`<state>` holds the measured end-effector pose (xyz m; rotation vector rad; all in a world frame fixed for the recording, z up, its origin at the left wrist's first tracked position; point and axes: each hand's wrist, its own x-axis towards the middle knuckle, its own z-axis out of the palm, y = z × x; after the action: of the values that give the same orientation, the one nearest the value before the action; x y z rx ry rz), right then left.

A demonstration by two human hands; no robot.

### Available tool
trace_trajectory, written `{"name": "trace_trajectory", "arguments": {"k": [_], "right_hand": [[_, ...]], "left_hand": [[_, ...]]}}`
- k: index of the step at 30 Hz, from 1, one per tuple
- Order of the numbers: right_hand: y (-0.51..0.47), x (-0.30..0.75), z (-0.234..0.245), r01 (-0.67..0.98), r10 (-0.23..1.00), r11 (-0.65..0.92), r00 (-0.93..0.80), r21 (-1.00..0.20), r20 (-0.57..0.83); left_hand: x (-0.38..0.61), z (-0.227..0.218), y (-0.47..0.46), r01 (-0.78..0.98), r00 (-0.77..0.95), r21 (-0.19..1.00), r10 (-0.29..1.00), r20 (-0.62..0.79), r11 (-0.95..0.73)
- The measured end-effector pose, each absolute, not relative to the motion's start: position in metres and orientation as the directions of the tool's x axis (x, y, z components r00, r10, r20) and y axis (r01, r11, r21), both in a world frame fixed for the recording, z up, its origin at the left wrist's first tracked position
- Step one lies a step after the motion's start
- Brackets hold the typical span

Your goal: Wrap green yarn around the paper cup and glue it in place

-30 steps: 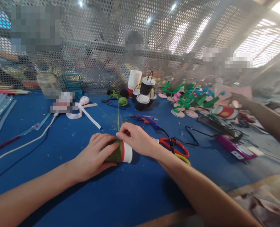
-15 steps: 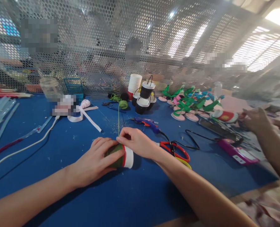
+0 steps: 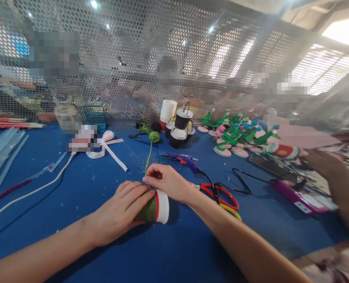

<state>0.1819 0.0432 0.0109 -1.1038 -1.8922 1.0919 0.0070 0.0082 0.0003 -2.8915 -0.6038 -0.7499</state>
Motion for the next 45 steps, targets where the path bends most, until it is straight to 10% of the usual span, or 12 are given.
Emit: {"name": "trace_trajectory", "arguments": {"k": [12, 17, 26, 39, 45], "right_hand": [[0.055, 0.225, 0.045, 0.54, 0.982, 0.18, -0.057, -0.822, 0.178], [0.074, 0.267, 0.052, 0.804, 0.945, -0.023, 0.211, -0.594, 0.249], [0.087, 0.275, 0.008, 0.721, 0.965, -0.263, 0.185, -0.641, -0.188], [0.036, 0.257, 0.041, 0.226, 0.995, -0.042, -0.077, -0.973, -0.061], [0.019, 0.248, 0.038, 0.266, 0.971, -0.04, -0.216, -0.963, -0.1]], "left_hand": [[0.002, -0.002, 0.004, 0.466, 0.789, 0.082, 0.456, 0.413, -0.881], [-0.001, -0.003, 0.005, 0.473, 0.778, 0.058, 0.447, 0.441, -0.879], [-0.002, -0.006, 0.008, 0.476, 0.763, 0.071, 0.451, 0.463, -0.877], [-0.006, -0.003, 0.011, 0.497, 0.788, 0.004, 0.453, 0.417, -0.868], [-0.006, -0.001, 0.014, 0.503, 0.801, -0.071, 0.434, 0.411, -0.861]]}}
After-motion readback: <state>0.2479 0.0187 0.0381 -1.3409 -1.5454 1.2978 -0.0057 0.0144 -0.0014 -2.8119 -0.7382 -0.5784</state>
